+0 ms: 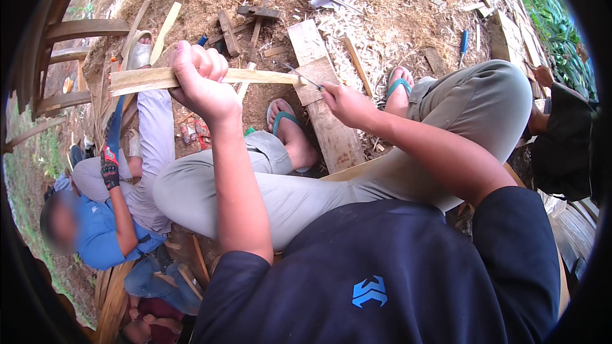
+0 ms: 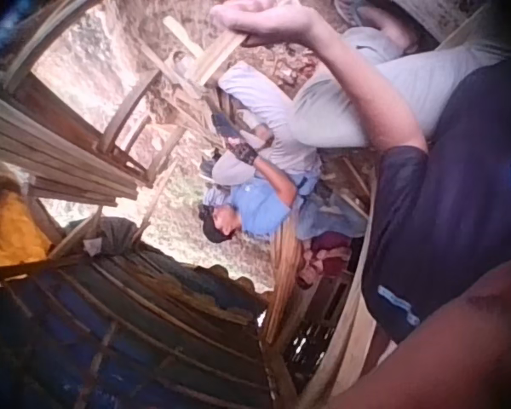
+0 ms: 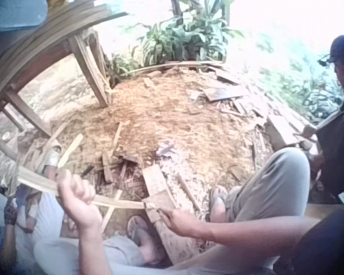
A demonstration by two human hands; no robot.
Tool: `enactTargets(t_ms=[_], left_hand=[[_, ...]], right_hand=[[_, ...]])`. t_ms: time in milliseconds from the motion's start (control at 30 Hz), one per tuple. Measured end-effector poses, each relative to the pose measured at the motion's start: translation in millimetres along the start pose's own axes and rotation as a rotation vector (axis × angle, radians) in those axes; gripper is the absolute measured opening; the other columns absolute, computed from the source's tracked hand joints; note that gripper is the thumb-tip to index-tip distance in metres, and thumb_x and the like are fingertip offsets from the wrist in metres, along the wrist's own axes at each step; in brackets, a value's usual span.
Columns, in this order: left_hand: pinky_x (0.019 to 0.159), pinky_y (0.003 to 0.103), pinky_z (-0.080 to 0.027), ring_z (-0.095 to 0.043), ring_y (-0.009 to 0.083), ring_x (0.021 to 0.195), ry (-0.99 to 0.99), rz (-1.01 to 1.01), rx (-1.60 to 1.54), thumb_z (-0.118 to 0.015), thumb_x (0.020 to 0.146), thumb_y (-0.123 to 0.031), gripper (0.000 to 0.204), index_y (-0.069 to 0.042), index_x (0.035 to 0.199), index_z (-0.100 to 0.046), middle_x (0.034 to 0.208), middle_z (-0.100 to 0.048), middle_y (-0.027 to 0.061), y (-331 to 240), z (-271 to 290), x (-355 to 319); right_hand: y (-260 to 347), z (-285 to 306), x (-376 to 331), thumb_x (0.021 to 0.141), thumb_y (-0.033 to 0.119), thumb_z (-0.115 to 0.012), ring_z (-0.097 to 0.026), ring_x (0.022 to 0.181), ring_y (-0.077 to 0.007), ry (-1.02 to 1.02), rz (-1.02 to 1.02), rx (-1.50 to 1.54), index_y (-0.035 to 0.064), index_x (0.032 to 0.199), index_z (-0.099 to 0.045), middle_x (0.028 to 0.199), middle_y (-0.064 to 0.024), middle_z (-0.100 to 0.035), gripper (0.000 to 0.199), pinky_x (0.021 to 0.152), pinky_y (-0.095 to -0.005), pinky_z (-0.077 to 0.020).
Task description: The person sits on the ground and uses a knife to shave and shape a thin strip of wood. They repeatedly scrape the surface of the wood to create thin shavings, occasionally pausing to inspect the piece.
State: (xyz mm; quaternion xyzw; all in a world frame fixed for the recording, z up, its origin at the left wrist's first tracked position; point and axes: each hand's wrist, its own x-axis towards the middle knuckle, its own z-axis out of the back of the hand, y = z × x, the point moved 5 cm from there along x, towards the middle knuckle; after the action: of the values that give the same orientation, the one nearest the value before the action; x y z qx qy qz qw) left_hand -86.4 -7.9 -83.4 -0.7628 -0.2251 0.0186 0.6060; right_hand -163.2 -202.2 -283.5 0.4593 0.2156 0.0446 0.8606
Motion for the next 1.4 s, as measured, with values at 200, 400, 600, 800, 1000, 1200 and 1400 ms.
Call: enactTargets(t_ms=[200,400,600,800,1000,1200,1400], left_hand=[[0.044,0.027,-0.015,-0.016,0.0076,0.045,-0.018,0.017,-0.015,-0.046,0.100,-0.026,0.046,-0.017,0.060,-0.023,0.054,-0.020,-0.0053,3,6,3],[0.044,0.027,-0.015,-0.018,0.0074,0.045,-0.099,0.020,-0.019,-0.046,0.101,-0.031,0.048,-0.018,0.061,-0.023,0.055,-0.019,-0.0055,7,18,5],[0.043,0.027,-0.015,-0.018,0.0067,0.044,-0.143,0.008,0.008,-0.045,0.102,-0.032,0.049,-0.018,0.060,-0.024,0.054,-0.020,-0.0057,6,26,10],[0.044,0.027,-0.015,-0.018,0.0072,0.045,-0.090,-0.005,0.045,-0.043,0.103,-0.033,0.050,-0.017,0.061,-0.021,0.054,-0.020,-0.0049,6,8,2],[0.044,0.026,-0.015,-0.018,0.0070,0.044,-0.049,-0.016,0.054,-0.043,0.103,-0.035,0.051,-0.017,0.060,-0.022,0.054,-0.020,-0.0051,3,-4,-6],[0.044,0.027,-0.015,-0.018,0.0070,0.044,-0.055,-0.017,0.045,-0.042,0.103,-0.034,0.050,-0.017,0.061,-0.022,0.054,-0.020,-0.0050,4,0,-5],[0.043,0.026,-0.015,-0.019,0.0062,0.044,-0.079,-0.019,0.008,-0.045,0.103,-0.030,0.049,-0.017,0.061,-0.023,0.055,-0.021,-0.0054,6,8,-1]], right_hand=[[22,-2,-9,0.101,0.025,-0.044,-0.065,0.086,-0.0479,0.016,0.041,-0.009,0.0015,0.115,-0.059,0.089,-0.0302,-0.066,0.031,0.081,-0.0551,-0.0508],[29,9,-16,0.100,0.026,-0.046,-0.066,0.079,-0.0458,-0.019,0.059,-0.060,0.0035,0.111,-0.059,0.082,-0.0266,-0.067,0.028,0.073,-0.0557,-0.0513],[57,18,-14,0.098,0.026,-0.051,-0.066,0.078,-0.0440,-0.043,0.181,-0.010,0.0009,0.120,-0.063,0.080,-0.0279,-0.065,0.035,0.072,-0.0516,-0.0513],[40,14,-9,0.097,0.023,-0.052,-0.065,0.075,-0.0437,-0.024,0.037,0.023,0.0007,0.122,-0.062,0.080,-0.0279,-0.065,0.035,0.069,-0.0501,-0.0513],[36,14,-10,0.097,0.022,-0.054,-0.067,0.077,-0.0429,-0.028,0.044,0.049,0.0027,0.125,-0.062,0.081,-0.0280,-0.065,0.036,0.070,-0.0484,-0.0525],[54,18,-15,0.097,0.024,-0.052,-0.066,0.078,-0.0434,-0.060,0.160,0.073,0.0029,0.126,-0.061,0.081,-0.0282,-0.066,0.037,0.072,-0.0502,-0.0525],[31,7,-8,0.099,0.026,-0.051,-0.066,0.082,-0.0443,0.046,0.032,0.048,0.0018,0.125,-0.060,0.085,-0.0289,-0.066,0.037,0.074,-0.0505,-0.0522]])
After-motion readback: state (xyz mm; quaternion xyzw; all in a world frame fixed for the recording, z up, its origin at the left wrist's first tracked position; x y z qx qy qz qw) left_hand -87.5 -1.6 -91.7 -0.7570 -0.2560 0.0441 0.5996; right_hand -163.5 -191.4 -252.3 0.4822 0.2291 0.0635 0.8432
